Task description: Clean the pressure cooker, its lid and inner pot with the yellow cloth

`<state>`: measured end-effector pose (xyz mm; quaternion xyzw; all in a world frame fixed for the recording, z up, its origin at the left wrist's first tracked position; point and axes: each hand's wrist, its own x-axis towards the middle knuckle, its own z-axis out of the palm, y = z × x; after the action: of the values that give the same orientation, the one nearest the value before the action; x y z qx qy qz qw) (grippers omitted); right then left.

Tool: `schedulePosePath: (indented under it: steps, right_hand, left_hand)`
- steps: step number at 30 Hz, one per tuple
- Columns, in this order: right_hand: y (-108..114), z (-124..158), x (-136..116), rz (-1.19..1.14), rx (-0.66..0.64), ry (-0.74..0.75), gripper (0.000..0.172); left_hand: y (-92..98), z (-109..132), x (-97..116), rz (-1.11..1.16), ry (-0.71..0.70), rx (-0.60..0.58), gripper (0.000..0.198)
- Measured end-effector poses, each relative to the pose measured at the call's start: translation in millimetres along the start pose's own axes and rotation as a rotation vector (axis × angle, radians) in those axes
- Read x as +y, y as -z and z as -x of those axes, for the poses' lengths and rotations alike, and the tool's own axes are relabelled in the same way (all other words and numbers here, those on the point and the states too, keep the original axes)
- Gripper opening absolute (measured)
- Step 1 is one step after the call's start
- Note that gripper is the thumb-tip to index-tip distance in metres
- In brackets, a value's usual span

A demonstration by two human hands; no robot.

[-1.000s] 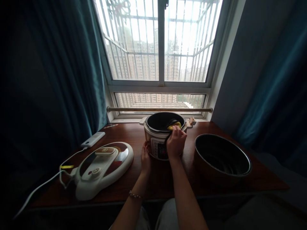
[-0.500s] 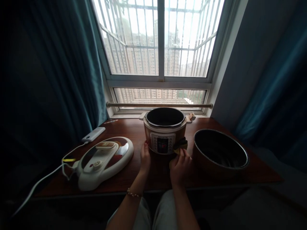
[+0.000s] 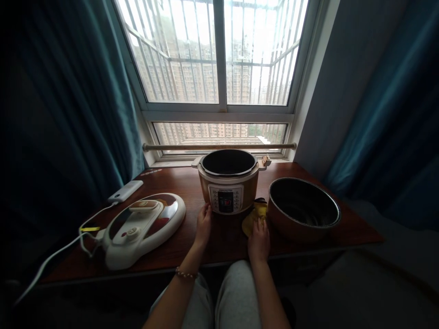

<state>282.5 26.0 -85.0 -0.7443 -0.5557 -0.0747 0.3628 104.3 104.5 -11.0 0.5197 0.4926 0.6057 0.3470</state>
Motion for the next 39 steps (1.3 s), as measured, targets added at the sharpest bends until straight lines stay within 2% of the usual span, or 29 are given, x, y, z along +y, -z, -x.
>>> schedulePosePath:
  steps: [4,9,12,16,20,23,25,27,28,30,32,34,37,39]
  right_hand:
    - [6,6,7,-0.002,0.022,0.005,0.049]
    - [11,6,7,-0.085,0.024,0.033,0.043]
    - [13,4,6,-0.162,0.103,0.028,0.036]
    - [20,9,2,-0.321,0.24,-0.009,0.036]
    - [43,30,-4,-0.498,0.273,-0.077,0.035]
    - [80,36,3,-0.557,0.254,-0.243,0.037]
    - [111,23,21,-0.554,0.303,-0.394,0.037]
    - [142,-5,50,-0.569,0.451,-0.529,0.036]
    - [155,-23,68,-0.673,0.495,-0.553,0.037]
    - [174,-61,109,-0.844,0.527,-0.631,0.032]
    - [186,-97,151,-0.835,0.572,-0.692,0.02]
    - [194,-126,188,-0.824,0.606,-0.744,0.012]
    - [204,-161,229,-0.75,0.666,-0.797,0.009]
    - [209,-179,242,-0.757,0.536,-0.847,0.011]
  left_hand:
    - [0.2,3,-1,-0.074,-0.078,-0.024,0.035]
    - [-1.9,3,-6,-0.057,-0.054,-0.003,0.037]
    - [-3.0,2,-7,-0.02,-0.024,0.002,0.037]
    - [-5.0,4,-4,-0.052,-0.03,0.002,0.036]
    - [-8.6,12,3,-0.134,-0.03,0.023,0.04]
    - [-10.0,26,11,-0.19,-0.092,0.098,0.042]
    - [-12.2,39,20,-0.17,-0.201,0.033,0.035]
    - [-18.8,52,31,-0.077,-0.242,-0.168,0.026]
    - [-24.5,57,38,-0.009,-0.206,-0.286,0.023]
    - [-41.2,63,52,0.15,-0.013,-0.488,0.02]
    - [-63.0,61,67,0.321,0.255,-0.616,0.019]
    - [-86.8,54,80,0.466,0.472,-0.681,0.02]
    - [-120.4,39,95,0.577,0.644,-0.651,0.02]
    - [-139.5,31,100,0.599,0.699,-0.602,0.02]
